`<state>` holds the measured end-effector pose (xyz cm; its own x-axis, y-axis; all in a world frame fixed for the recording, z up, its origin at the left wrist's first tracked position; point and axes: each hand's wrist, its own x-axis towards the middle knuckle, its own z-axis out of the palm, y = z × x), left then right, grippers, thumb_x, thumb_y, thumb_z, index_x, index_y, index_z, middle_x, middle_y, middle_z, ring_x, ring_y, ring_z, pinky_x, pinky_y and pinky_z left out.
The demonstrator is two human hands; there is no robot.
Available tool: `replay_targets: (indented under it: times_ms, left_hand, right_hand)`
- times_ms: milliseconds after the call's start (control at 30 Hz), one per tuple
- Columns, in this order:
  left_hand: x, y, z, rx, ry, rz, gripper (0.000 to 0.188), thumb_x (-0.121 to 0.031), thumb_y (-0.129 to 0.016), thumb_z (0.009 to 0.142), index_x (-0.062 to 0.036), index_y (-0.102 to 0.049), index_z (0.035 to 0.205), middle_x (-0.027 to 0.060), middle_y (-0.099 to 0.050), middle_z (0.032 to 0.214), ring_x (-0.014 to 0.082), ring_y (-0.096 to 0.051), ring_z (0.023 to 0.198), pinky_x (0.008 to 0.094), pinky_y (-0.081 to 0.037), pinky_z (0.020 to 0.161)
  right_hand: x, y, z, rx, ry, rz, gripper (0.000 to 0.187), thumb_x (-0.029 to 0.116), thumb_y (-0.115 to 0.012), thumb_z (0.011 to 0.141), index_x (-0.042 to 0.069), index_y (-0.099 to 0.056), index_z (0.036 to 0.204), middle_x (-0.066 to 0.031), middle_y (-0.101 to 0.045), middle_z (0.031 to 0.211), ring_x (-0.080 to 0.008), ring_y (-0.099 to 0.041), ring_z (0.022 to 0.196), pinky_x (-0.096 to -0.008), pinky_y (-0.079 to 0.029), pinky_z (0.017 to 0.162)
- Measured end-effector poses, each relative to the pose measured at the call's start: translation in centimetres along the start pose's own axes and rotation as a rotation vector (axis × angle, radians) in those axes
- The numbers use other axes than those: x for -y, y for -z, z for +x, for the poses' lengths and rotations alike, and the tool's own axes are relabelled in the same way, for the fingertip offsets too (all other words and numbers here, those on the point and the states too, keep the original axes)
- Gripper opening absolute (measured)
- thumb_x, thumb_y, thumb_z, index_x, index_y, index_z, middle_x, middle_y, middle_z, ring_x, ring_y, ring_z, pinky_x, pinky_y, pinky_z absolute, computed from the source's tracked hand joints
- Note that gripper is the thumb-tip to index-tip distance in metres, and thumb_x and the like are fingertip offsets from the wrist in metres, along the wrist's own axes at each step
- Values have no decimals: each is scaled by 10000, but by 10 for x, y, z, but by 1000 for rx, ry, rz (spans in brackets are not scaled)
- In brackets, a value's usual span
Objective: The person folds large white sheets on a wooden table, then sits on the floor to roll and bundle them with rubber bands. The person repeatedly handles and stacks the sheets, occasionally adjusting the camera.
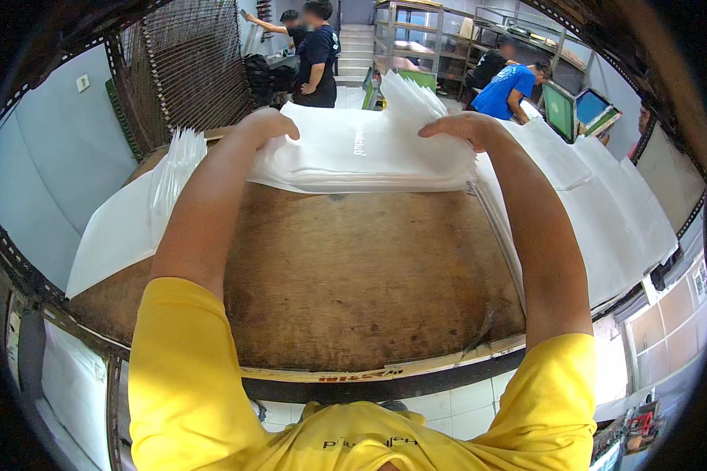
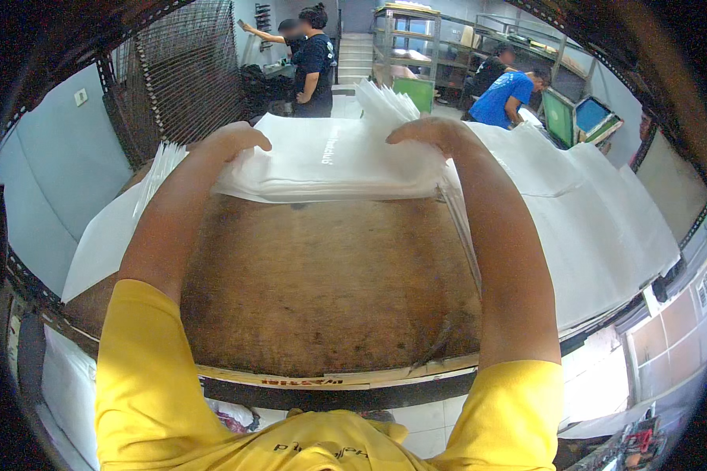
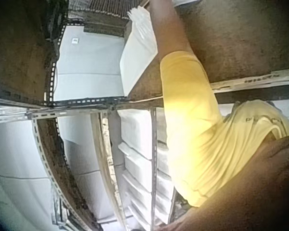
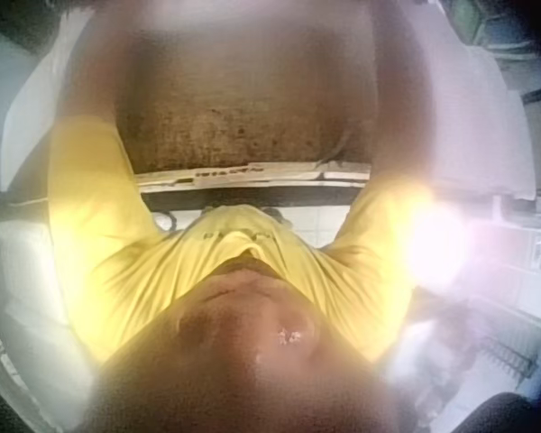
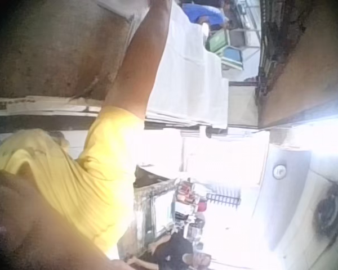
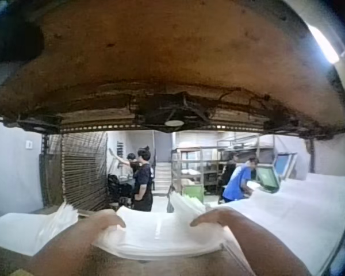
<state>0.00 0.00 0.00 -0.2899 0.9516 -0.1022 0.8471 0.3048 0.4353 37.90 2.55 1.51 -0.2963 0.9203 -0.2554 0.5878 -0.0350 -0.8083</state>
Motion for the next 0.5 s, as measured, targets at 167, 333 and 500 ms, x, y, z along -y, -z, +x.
replay_targets:
  times_ms: [167, 333, 500]
  left_hand:
    - [-8, -2, -12, -8, 98, -163, 623, -245, -792, 701, 30, -649, 1241, 218, -677, 1154, 350, -691, 977, 460, -553, 802]
    - [13, -7, 22, 11, -252, -8, 486, -226, -727, 758, 5, -677, 1182, 188, -693, 1135, 323, -689, 1007, 433, -549, 821]
    - [57, -20, 76, -61, -595, -722, 415, -263, -662, 809, -3, -696, 1130, 147, -711, 985, 252, -662, 851, 382, -525, 794]
  right_hand:
    - [-16, 1, 10, 10, 5, 138, 626, 276, -839, 722, 33, -632, 1262, -152, -707, 1132, -274, -702, 991, -413, -577, 861]
    - [-20, -3, 6, -62, 82, 138, 554, 236, -815, 743, 25, -645, 1226, -130, -708, 1087, -262, -697, 927, -395, -567, 841]
    - [-21, -11, 0, -153, 539, 26, 686, 167, -765, 780, 49, -487, 1396, -147, -645, 1202, -259, -621, 1101, -411, -508, 963]
